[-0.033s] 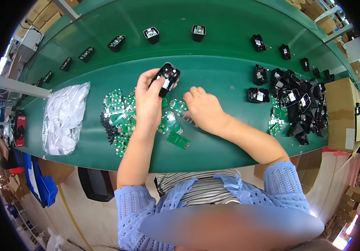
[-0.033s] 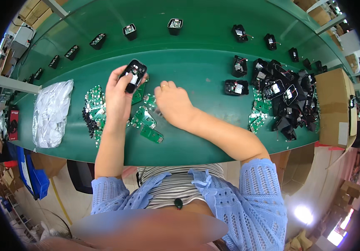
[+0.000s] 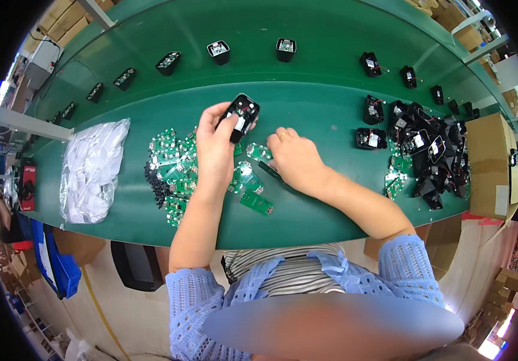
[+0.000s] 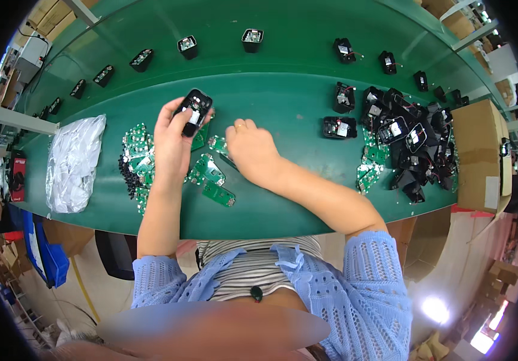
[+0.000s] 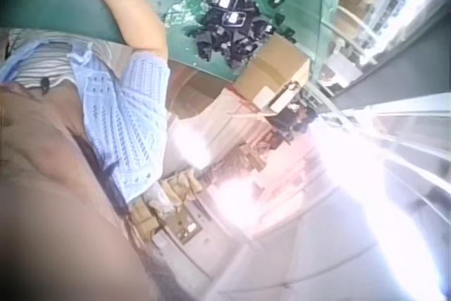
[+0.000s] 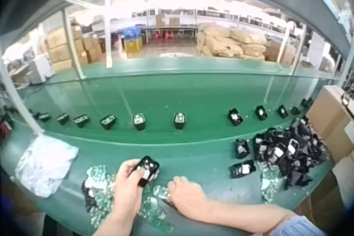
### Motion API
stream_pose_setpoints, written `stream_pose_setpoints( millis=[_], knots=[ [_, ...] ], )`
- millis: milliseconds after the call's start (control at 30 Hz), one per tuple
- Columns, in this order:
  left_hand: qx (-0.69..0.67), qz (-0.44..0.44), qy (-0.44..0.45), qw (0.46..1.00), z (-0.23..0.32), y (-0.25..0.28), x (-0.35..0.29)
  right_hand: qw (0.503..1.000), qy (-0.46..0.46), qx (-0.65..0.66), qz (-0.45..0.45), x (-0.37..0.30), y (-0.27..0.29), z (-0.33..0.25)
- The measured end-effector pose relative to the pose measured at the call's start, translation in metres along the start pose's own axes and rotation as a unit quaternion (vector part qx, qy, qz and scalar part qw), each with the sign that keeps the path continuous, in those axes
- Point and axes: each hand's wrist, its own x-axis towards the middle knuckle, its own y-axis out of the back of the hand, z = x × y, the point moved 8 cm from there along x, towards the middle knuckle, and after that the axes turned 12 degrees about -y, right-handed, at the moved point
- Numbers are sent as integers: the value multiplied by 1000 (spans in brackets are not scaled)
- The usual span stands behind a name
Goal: The person assembles small electronic circuit boards into black plastic housings by hand.
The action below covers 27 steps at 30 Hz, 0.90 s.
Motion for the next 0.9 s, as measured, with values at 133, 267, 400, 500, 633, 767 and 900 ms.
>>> stream_pose_setpoints(
  millis=[133, 267, 400, 500, 633, 767, 900],
  knots=[
    [-28, -6, 46, 999, -10, -3, -6, 998, -51, 43, 9, -10, 7, 14],
    [4, -26, 65, 998, -16, -7, -11, 965, -171, 197, -22, -21, 7, 44],
    [35, -20, 62, 997, -17, -5, -10, 773, -235, 588, 37, -31, 17, 69],
    [33, -35, 64, 997, -19, -7, -12, 718, -205, 662, 70, -33, 40, 55],
    [36, -31, 70, 996, -18, -11, -16, 684, -173, 708, 19, -24, 47, 34],
    [27, -22, 63, 997, -14, -15, -18, 683, -171, 710, 8, -16, 47, 30],
    [34, -36, 64, 997, -13, -16, -20, 681, -177, 711, 1, -12, 43, 31]
  ],
)
